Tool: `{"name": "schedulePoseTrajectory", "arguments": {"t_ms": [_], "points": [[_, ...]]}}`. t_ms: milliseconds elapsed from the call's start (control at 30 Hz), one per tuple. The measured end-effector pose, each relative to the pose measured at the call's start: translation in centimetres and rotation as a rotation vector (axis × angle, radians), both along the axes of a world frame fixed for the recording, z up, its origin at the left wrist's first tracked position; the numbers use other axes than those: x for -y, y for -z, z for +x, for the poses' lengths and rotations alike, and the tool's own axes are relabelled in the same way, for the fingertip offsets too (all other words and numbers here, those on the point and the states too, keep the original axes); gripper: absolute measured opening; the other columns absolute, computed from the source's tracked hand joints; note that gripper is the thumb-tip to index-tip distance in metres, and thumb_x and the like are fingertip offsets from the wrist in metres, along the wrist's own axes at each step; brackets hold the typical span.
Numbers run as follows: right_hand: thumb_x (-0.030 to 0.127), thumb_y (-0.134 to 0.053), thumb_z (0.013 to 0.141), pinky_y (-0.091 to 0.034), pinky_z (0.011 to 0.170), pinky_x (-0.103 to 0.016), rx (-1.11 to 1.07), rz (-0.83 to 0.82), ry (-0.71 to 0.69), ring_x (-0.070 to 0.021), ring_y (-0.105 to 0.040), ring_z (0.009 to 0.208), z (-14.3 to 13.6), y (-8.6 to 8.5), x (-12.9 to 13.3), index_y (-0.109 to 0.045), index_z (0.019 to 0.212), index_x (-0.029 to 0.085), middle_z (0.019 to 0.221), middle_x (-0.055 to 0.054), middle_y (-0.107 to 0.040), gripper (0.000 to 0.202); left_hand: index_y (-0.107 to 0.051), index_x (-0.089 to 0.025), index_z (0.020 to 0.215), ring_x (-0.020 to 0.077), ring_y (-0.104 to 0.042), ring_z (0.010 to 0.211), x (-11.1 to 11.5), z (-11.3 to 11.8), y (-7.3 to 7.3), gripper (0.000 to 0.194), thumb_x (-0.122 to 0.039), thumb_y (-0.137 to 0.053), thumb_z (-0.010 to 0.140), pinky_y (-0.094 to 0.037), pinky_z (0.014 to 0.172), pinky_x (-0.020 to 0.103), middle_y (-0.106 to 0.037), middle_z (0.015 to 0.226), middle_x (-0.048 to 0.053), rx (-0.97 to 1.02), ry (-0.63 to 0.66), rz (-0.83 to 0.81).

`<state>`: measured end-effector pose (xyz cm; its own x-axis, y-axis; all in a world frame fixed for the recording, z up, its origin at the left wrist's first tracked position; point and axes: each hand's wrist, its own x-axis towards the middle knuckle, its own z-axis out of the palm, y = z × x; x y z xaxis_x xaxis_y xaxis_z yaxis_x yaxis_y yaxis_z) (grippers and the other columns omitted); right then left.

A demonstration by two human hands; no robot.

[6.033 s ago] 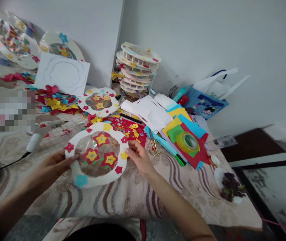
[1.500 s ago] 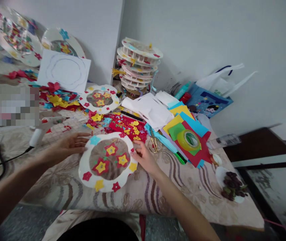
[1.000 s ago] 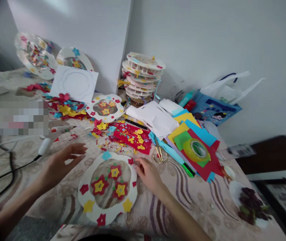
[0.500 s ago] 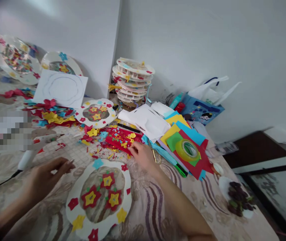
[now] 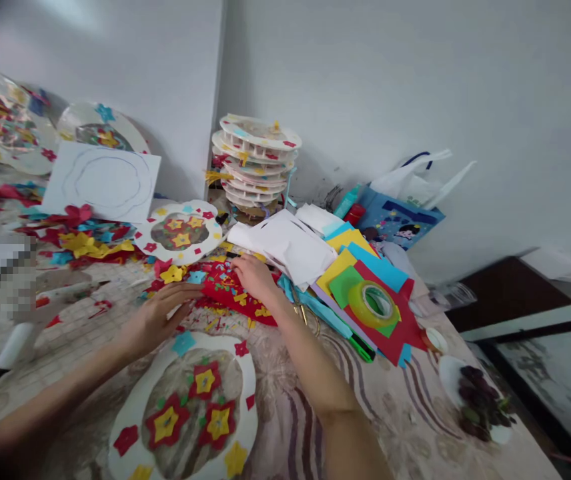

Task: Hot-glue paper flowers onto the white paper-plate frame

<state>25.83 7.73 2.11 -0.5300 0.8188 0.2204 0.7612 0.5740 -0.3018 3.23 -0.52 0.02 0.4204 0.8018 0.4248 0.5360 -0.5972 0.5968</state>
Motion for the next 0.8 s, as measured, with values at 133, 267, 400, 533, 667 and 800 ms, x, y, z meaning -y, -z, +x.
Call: {"name": "schedulePoseTrajectory", "arguments": {"t_ms": [133, 267, 400, 533, 667, 800], "points": [[0.002, -0.042, 0.084, -0.041, 0.084, -0.029, 0.040, 0.027, -0.001, -0.0177, -0.052, 0.091, 0.2, 1.6, -0.3, -0.065, 0.095, 0.016, 0.093, -0.007, -0.055, 0.029, -0.061, -0.020, 0.110, 0.0206, -0.055, 0.113, -0.9, 0.3, 1.7, 0.030, -0.017, -0.041, 0.089, -0.044, 0.099, 0.043, -0.064, 0.118, 0.009, -0.102, 0.065, 0.103], [-0.001, -0.042, 0.080, -0.042, 0.082, -0.029, -0.016, -0.008, -0.048, -0.0170, -0.050, 0.088, 0.6, 2.0, -0.3, -0.063, 0.082, 0.016, 0.088, -0.006, -0.052, 0.027, -0.060, -0.019, 0.113, 0.0204, -0.051, 0.117, -1.1, -0.2, 2.9, 0.030, -0.016, -0.043, 0.088, -0.043, 0.101, 0.042, -0.064, 0.118, 0.008, -0.147, 0.071, 0.151], [0.003, -0.041, 0.083, -0.041, 0.087, -0.033, -0.074, 0.056, -0.018, -0.0195, -0.048, 0.092, 0.2, 1.9, -0.6, -0.063, 0.088, 0.016, 0.090, -0.007, -0.052, 0.026, -0.060, -0.019, 0.113, 0.0205, -0.050, 0.117, -0.9, -0.6, 3.0, 0.030, -0.016, -0.044, 0.088, -0.043, 0.101, 0.040, -0.065, 0.117, 0.007, -0.138, 0.055, 0.144], [0.004, -0.043, 0.082, -0.038, 0.091, -0.040, -0.022, 0.130, 0.006, -0.0241, -0.044, 0.099, -0.8, 2.2, -0.7, -0.061, 0.108, 0.016, 0.102, -0.011, -0.052, 0.034, -0.061, -0.019, 0.113, 0.0211, -0.050, 0.118, -0.9, -0.6, 3.1, 0.030, -0.015, -0.045, 0.087, -0.043, 0.101, 0.040, -0.065, 0.117, 0.007, -0.141, 0.058, 0.144], [0.000, -0.041, 0.080, -0.037, 0.094, -0.039, -0.116, 0.083, -0.080, -0.0221, -0.045, 0.102, -1.3, 1.8, -0.6, -0.064, 0.094, 0.018, 0.101, -0.009, -0.054, 0.032, -0.061, -0.020, 0.113, 0.0212, -0.048, 0.121, -0.9, -0.6, 3.4, 0.032, -0.014, -0.044, 0.087, -0.042, 0.102, 0.041, -0.065, 0.117, 0.007, -0.126, 0.056, 0.144], [0.001, -0.041, 0.082, -0.039, 0.093, -0.037, -0.194, 0.096, -0.045, -0.0213, -0.046, 0.100, -1.5, 1.6, -0.5, -0.063, 0.091, 0.018, 0.099, -0.008, -0.055, 0.029, -0.060, -0.019, 0.114, 0.0211, -0.047, 0.122, -0.7, -0.7, 3.5, 0.032, -0.013, -0.044, 0.086, -0.041, 0.103, 0.042, -0.066, 0.116, 0.007, -0.120, 0.060, 0.134]]}}
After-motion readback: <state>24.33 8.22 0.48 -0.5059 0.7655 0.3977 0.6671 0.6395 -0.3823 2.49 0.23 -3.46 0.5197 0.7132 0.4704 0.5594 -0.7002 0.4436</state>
